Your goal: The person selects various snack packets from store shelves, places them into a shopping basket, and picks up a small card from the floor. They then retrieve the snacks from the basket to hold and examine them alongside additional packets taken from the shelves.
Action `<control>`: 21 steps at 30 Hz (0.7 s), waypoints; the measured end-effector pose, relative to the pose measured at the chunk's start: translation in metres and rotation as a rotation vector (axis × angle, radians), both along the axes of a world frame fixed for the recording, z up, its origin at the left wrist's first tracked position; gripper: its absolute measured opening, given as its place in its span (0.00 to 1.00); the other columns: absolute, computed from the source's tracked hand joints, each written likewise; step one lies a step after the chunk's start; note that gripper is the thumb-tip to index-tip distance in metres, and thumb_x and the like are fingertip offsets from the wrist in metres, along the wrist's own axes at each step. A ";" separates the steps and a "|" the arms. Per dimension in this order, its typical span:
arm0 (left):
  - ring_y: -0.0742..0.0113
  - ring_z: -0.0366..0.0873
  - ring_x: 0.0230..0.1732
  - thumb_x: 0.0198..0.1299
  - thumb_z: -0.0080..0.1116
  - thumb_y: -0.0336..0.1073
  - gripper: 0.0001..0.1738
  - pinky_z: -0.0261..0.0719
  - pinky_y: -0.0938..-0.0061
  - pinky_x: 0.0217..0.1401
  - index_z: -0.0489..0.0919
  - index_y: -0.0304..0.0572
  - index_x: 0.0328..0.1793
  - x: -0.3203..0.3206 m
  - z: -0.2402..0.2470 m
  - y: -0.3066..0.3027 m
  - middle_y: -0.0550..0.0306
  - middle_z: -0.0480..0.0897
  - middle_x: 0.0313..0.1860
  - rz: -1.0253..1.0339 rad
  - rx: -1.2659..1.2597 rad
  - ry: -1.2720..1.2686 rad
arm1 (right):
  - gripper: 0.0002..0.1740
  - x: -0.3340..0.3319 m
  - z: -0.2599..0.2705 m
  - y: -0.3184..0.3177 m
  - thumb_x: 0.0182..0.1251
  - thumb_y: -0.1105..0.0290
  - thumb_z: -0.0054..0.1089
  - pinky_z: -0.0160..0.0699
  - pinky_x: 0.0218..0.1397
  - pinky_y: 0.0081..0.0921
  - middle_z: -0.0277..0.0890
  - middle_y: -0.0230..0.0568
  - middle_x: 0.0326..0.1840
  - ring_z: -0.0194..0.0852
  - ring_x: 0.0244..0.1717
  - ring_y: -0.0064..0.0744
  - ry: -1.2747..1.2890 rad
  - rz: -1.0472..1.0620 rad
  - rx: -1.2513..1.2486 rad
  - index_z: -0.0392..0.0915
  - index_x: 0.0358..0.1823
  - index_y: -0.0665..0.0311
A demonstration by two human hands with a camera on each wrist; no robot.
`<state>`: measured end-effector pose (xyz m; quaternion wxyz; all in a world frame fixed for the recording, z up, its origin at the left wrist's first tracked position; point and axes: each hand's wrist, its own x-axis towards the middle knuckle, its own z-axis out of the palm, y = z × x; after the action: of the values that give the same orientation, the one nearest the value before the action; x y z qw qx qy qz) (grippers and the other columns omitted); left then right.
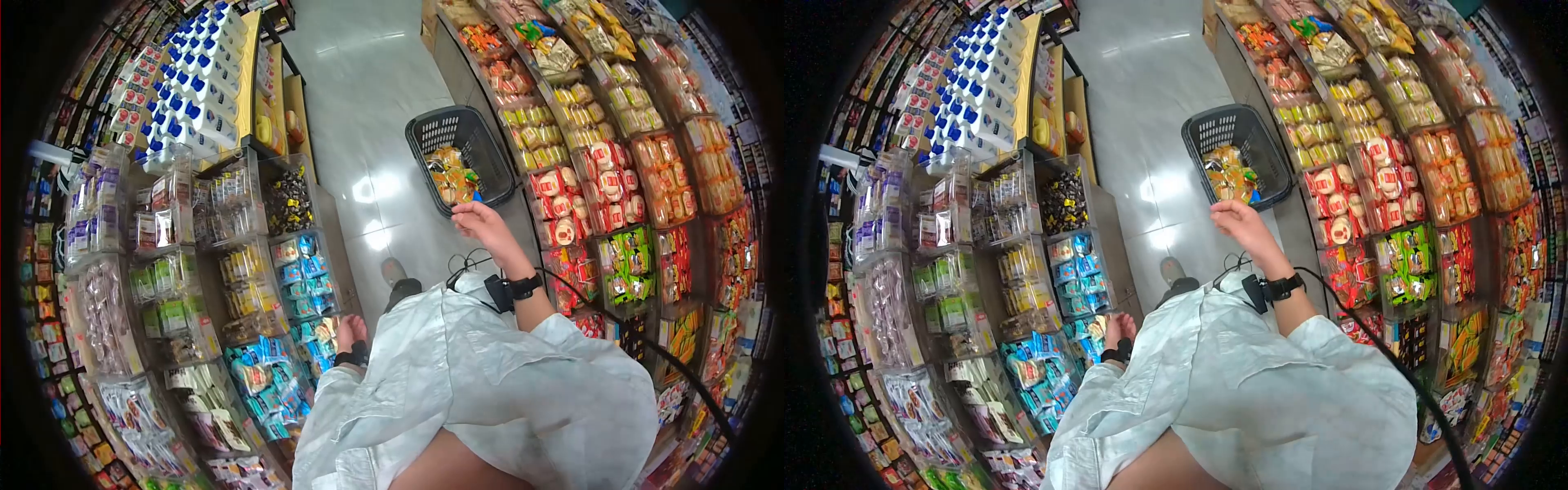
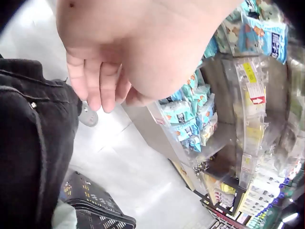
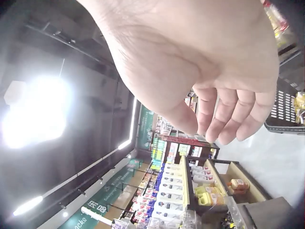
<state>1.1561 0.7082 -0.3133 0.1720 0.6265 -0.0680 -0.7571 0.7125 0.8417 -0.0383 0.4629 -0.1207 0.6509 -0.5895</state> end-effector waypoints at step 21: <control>0.55 0.86 0.46 0.68 0.66 0.52 0.25 0.81 0.64 0.53 0.82 0.39 0.60 -0.239 0.179 -0.215 0.45 0.88 0.45 -1.773 -0.771 0.066 | 0.14 -0.090 0.008 -0.192 0.78 0.68 0.61 0.79 0.54 0.21 0.84 0.31 0.47 0.80 0.48 0.19 0.054 0.046 -0.126 0.79 0.59 0.66</control>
<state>0.9173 0.4931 -0.1345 -0.2665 0.2267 -0.7549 -0.5547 0.6229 0.6496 -0.0298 0.4502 -0.1805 0.6218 -0.6149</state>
